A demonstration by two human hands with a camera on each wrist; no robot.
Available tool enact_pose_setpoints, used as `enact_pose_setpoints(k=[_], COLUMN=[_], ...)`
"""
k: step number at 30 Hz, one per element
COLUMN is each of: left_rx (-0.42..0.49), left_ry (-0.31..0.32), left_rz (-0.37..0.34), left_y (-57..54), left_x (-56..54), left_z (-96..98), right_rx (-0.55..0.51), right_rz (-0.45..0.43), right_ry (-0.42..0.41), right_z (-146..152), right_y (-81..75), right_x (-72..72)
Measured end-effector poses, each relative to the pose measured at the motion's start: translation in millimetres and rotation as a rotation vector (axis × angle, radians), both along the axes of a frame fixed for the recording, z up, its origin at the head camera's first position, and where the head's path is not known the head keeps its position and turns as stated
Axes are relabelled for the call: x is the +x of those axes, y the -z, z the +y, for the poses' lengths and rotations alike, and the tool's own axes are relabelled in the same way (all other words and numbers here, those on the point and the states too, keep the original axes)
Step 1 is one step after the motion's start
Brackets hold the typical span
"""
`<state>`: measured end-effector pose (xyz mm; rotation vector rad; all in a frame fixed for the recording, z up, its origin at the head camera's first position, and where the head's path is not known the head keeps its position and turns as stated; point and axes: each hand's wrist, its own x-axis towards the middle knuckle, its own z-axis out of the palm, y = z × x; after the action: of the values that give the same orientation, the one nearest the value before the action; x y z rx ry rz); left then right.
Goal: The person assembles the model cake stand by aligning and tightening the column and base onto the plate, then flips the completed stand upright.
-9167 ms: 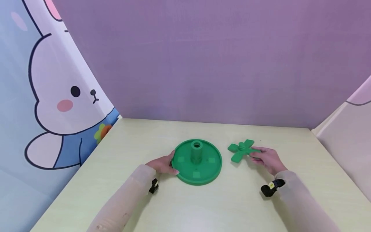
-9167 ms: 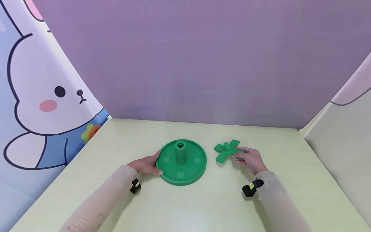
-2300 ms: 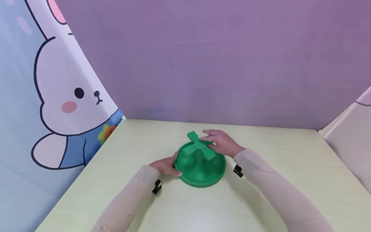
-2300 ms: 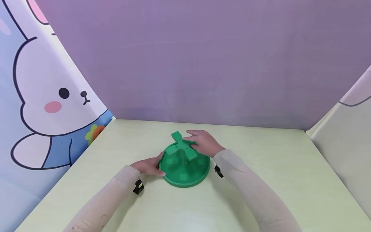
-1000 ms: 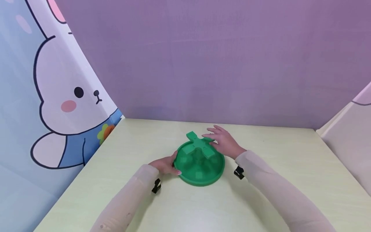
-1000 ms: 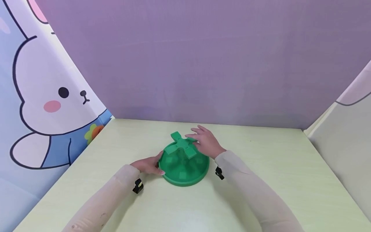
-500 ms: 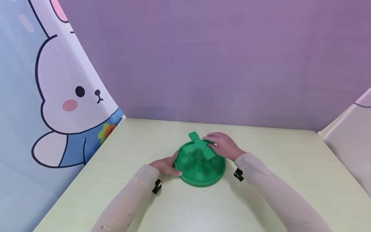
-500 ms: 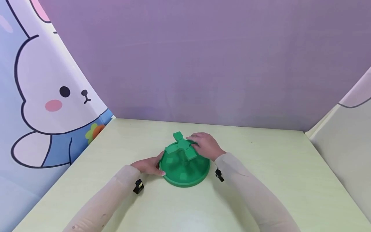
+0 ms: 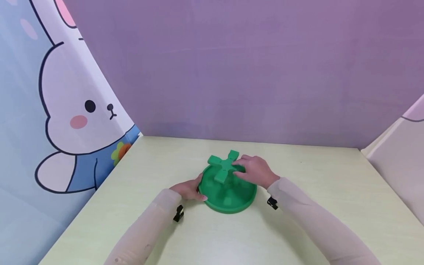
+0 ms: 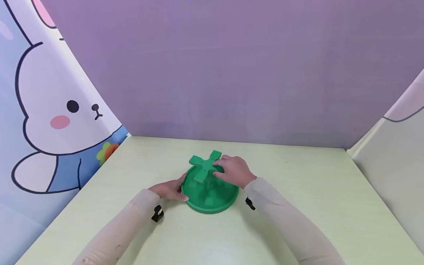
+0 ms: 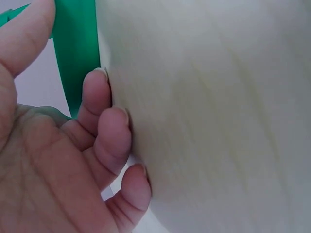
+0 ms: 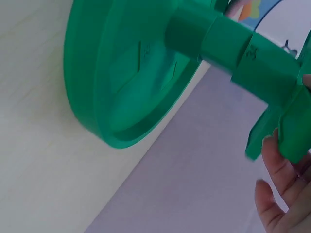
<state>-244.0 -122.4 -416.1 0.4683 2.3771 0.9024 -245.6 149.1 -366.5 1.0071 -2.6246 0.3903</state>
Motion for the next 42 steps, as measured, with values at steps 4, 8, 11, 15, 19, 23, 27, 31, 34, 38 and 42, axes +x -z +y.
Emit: enact_pose_setpoints(k=[4, 8, 11, 15, 19, 23, 27, 31, 34, 38, 42], left_rx=[0.011, -0.002, -0.017, -0.015, -0.009, 0.001, 0.006, 0.008, 0.007, -0.006, 0.003], left_ry=[0.013, 0.011, 0.003, -0.002, 0.002, 0.003, 0.006, 0.021, 0.032, 0.034, 0.038], left_rz=[0.001, 0.006, 0.009, 0.007, 0.012, 0.015, 0.016, 0.021, 0.029, 0.031, 0.027], left_y=[0.3, 1.7, 2.8, 2.2, 0.0, -2.5, -2.5, -0.4, 0.9, 1.3, 1.1], left_x=[-0.1, -0.9, -1.6, -1.2, -0.2, 0.4, -0.4, -1.4, -1.8, -1.3, -0.8], left_z=[-0.5, 0.0, 0.4, 0.8, 1.0, 1.4, 1.5, -0.1, -1.6, -2.2, -1.4], right_rx=[0.009, -0.075, -0.162, -0.178, -0.098, -0.017, -0.011, -0.026, -0.025, -0.030, -0.084], right_rz=[0.022, 0.028, 0.040, 0.101, 0.102, 0.084, 0.117, 0.158, 0.162, 0.143, 0.122], right_ry=[0.000, -0.005, -0.039, -0.055, 0.006, 0.064, 0.094, 0.104, 0.118, 0.143, 0.133], right_z=[-5, -6, -4, -1, 1, -1, -3, -7, -11, -14, -14], right_y=[-0.6, -4.3, -5.6, -3.6, -0.3, 1.0, 3.0, 5.0, 4.8, 4.1, 4.9], right_x=[5.0, 5.9, 3.6, -0.1, -0.4, 2.9, 4.6, 6.5, 10.6, 16.7, 18.1])
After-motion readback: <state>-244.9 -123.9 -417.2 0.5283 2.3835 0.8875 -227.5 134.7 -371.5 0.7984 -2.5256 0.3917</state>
